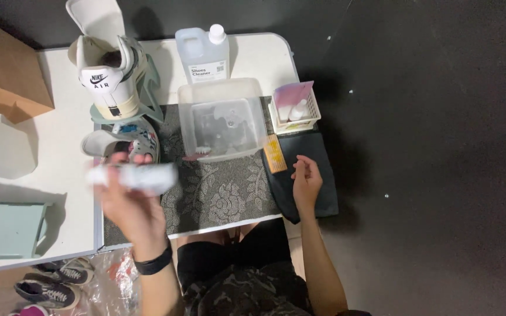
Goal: The person prepares a shoe cleaning solution by pouring liquid from a bottle into a container and stirring it with a brush.
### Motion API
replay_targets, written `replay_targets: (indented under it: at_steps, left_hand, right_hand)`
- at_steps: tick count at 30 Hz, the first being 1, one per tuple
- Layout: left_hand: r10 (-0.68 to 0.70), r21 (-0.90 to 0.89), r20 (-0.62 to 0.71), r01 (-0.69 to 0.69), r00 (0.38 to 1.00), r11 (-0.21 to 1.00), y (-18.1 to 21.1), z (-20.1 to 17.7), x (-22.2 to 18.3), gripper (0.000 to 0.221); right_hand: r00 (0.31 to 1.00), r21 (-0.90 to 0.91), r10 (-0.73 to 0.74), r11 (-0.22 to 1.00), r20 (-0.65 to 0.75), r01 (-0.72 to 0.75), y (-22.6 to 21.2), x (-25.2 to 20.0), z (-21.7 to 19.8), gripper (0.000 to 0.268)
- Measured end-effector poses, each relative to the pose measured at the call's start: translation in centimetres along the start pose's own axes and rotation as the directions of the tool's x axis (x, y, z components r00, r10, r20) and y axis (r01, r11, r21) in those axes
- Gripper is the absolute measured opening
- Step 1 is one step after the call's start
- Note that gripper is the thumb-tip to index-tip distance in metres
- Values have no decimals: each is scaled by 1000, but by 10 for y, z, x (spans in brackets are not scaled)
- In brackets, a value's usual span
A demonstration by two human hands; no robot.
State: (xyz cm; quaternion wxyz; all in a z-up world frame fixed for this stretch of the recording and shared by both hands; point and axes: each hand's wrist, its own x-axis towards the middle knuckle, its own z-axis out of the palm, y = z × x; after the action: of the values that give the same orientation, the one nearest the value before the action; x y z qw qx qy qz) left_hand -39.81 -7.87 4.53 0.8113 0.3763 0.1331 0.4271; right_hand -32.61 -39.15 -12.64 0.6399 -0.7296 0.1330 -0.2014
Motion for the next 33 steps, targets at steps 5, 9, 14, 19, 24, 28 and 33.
replay_targets:
  at_steps: [5, 9, 14, 19, 24, 28, 33]
  left_hand:
    - [-252, -191, 71, 261, 965, 946, -6, -2, 7, 30]
    - [-4, 61, 23, 2, 1000, 998, -11, 7, 2, 40]
    - [-362, -526, 24, 320, 932, 788, -4, 15, 2, 39]
    - [-158, -84, 33, 161, 987, 983, -8, 9, -1, 34]
    - [-114, -161, 63, 122, 992, 979, -12, 6, 2, 31]
    - [99, 13, 66, -100, 993, 995, -18, 10, 0, 34]
    - [-226, -180, -53, 213, 973, 960, -8, 12, -3, 29]
  right_hand:
    - [1000, -18, 28, 999, -5, -29, -6, -7, -1, 19]
    - [1000, -23, 24, 999, -16, -24, -6, -3, -1, 17]
    - [1000, -10, 10, 1000, -19, -11, -3, -3, 0, 18]
    - [1000, 8, 13, 1000, -25, -13, -4, -1, 1, 18]
    - [999, 4, 0, 1000, -33, 0, -3, -3, 1, 17]
    - [999, 16, -19, 1000, -43, 20, 5, 4, 3, 17]
    - [999, 5, 9, 1000, -32, -9, 0, -3, 0, 17]
